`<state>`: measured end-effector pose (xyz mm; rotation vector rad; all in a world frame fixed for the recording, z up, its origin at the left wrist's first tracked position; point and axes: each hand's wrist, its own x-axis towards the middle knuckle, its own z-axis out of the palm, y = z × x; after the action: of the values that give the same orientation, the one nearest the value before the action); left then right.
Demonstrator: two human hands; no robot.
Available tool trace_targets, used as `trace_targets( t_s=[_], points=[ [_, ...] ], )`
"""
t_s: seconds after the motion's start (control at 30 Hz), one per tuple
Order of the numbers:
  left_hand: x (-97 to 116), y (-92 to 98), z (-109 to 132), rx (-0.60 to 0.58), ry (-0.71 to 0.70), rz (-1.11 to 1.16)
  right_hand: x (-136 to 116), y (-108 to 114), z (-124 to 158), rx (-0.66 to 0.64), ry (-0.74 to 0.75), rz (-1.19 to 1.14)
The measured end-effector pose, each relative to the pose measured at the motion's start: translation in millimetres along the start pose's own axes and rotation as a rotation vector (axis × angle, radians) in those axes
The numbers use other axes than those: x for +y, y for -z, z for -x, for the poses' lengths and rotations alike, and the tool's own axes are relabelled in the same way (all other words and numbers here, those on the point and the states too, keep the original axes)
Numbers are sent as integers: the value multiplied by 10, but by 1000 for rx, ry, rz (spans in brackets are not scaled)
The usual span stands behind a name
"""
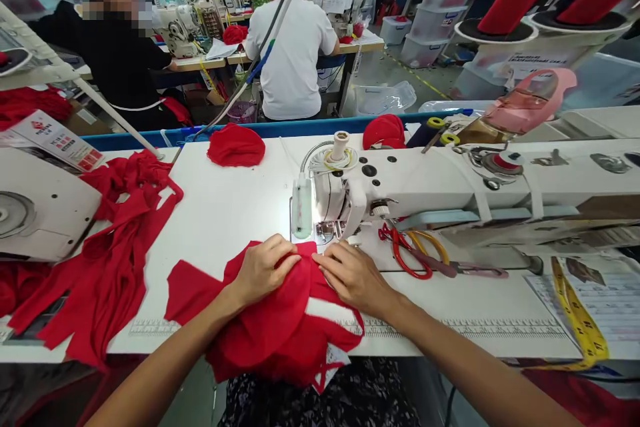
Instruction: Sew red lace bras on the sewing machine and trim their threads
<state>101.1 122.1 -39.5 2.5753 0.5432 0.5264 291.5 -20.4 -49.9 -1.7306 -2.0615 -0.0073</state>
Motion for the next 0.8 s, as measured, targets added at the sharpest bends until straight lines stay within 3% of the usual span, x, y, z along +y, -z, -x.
trace_targets(
  t_s=[0.1,0.3,0.8],
  points=[
    [132,50,-75,31,118,140,-85,-4,15,3,-2,6],
    [235,-60,-335,-149,442,-49,-80,-10,32,1,-31,37],
    [290,-83,-458,-264,658,-96,-68,-8,42,17,-51,15]
  ],
)
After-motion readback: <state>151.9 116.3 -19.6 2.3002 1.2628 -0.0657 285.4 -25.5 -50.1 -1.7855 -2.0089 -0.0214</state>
